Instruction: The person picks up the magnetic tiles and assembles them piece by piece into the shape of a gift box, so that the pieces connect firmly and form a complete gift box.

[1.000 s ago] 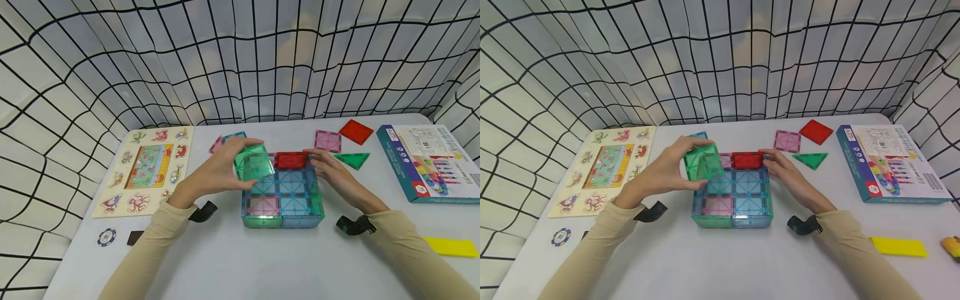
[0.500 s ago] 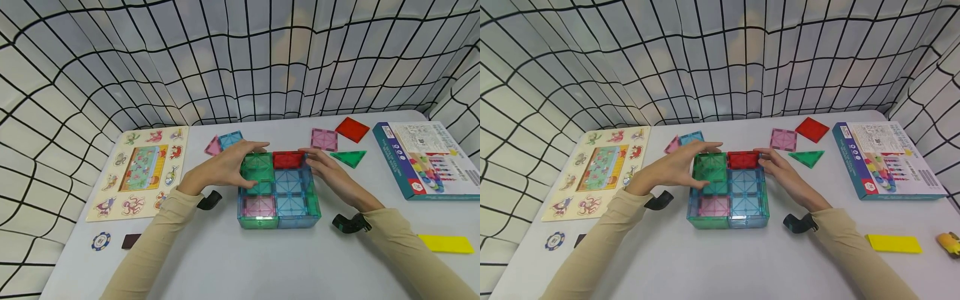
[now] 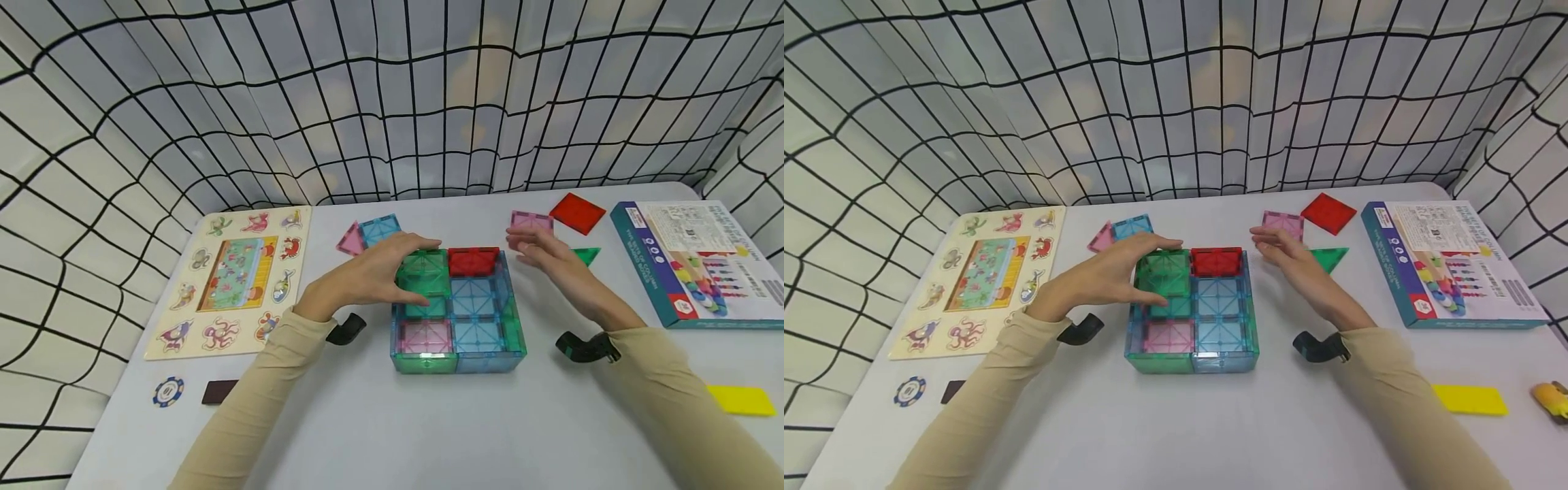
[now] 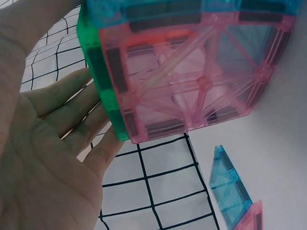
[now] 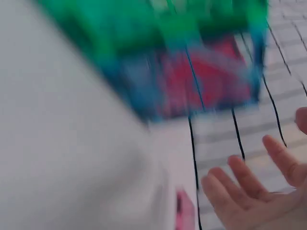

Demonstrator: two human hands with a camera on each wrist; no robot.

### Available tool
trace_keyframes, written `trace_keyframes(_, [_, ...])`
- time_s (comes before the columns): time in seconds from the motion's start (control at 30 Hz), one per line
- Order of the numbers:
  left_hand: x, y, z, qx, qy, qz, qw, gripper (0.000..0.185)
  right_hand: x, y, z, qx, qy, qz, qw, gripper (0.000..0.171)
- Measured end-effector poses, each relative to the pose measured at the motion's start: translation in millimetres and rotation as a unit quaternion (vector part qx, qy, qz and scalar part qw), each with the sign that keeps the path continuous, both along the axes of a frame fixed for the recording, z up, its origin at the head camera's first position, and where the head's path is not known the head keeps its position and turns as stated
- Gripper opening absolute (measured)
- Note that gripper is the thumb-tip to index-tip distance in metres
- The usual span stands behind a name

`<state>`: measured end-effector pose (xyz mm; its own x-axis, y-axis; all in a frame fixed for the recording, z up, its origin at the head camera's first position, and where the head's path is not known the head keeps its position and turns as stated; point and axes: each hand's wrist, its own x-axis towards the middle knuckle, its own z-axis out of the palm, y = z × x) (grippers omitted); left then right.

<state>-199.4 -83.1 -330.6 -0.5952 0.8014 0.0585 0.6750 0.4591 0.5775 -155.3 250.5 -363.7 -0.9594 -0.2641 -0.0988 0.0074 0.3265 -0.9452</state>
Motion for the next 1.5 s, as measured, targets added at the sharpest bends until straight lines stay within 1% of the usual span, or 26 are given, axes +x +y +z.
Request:
trace_keyframes(0.03, [0.1,-1,-0.7,0.002,0.0,0.002,1.0,0.088,-5.0,5,1.5,0.013,0.008,-0.013,1.0,0.055])
trace_keyframes(0.1, [0.7,-2,-2.2,0.003,-0.002,0.006,1.0,0.087,-16.2,16,2.3,0.057,0.019,-0.04,0.997,0.054])
trace_keyframes(0.13, [1.3,-2,-2.7,0.004,-0.002,0.009,1.0,0.086,-22.4,22,1.5,0.087,0.023,-0.049,0.995,0.054])
trace_keyframes(0.2, [2.4,-3,-4.1,0.005,-0.004,0.013,0.9999,0.083,-35.2,32,-1.1,0.15,0.028,-0.05,0.987,0.055])
trace_keyframes(0.27, [3.8,-3,-5.0,0.01,-0.008,0.017,0.9998,0.081,-48.1,39,-4.6,0.22,0.039,-0.027,0.974,0.061])
trace_keyframes(0.33, [5.1,-4,-6.2,0.015,-0.013,0.022,0.9996,0.08,-60.4,43,-7.9,0.274,0.057,0.009,0.96,0.069])
trace_keyframes(0.43, [6.0,-6,-9.0,0.025,-0.024,0.03,0.999,0.08,-73.3,44,-10.1,0.319,0.075,0.05,0.943,0.076])
trace_keyframes(0.5, [6.5,-9,-10.6,0.031,-0.029,0.038,0.9984,0.081,-78.7,44,-10.3,0.333,0.08,0.064,0.937,0.076])
trace_keyframes(0.6, [7.9,-13,-14.0,0.047,-0.041,0.052,0.9967,0.084,-80.7,45,-11.3,0.346,0.078,0.066,0.933,0.075])
trace_keyframes(0.67, [8.3,-16,-16.5,0.058,-0.049,0.06,0.9953,0.085,-80.6,45,-12.4,0.35,0.084,0.057,0.931,0.074])
trace_keyframes(0.8, [7.9,-21,-21.5,0.08,-0.059,0.063,0.993,0.085,-78.9,44,-10.8,0.353,0.118,0.03,0.928,0.08])
trace_keyframes(0.9, [7.1,-23,-24.9,0.091,-0.06,0.063,0.992,0.084,-75.7,40,-0.9,0.339,0.159,0.008,0.927,0.082])
trace_keyframes(0.97, [6.8,-25,-26.5,0.099,-0.063,0.065,0.9909,0.083,-71.5,35,9.6,0.318,0.199,-0.001,0.927,0.08])
trace_keyframes(1.0, [6.7,-25,-27.1,0.103,-0.065,0.066,0.9903,0.083,-68.2,32,15.7,0.302,0.219,-0.002,0.928,0.077])
trace_keyframes(1.03, [6.5,-26,-27.6,0.108,-0.068,0.067,0.9896,0.083,-64.6,28,21.2,0.287,0.244,0.002,0.926,0.075])
trace_keyframes(1.1, [6.3,-27,-28.0,0.115,-0.074,0.066,0.9884,0.083,-55.4,18,31.4,0.259,0.284,0.024,0.923,0.074])
trace_keyframes(1.17, [6.2,-27,-28.3,0.121,-0.078,0.064,0.9875,0.082,-45.2,7,39.4,0.234,0.308,0.068,0.919,0.074])
trace_keyframes(1.2, [6.3,-27,-28.4,0.124,-0.079,0.062,0.9872,0.082,-40.1,1,42.5,0.225,0.314,0.093,0.918,0.074])
trace_keyframes(1.3, [6.1,-27,-29.0,0.131,-0.078,0.06,0.9865,0.083,-27.0,-17,46.4,0.223,0.316,0.156,0.909,0.075])
trace_keyframes(1.37, [6.1,-26,-29.7,0.134,-0.078,0.061,0.986,0.085,-21.1,-26,45.6,0.229,0.314,0.178,0.904,0.075])
trace_keyframes(1.5, [5.6,-26,-30.6,0.139,-0.078,0.064,0.9851,0.089,-14.8,-36,41.1,0.257,0.314,0.189,0.894,0.076])
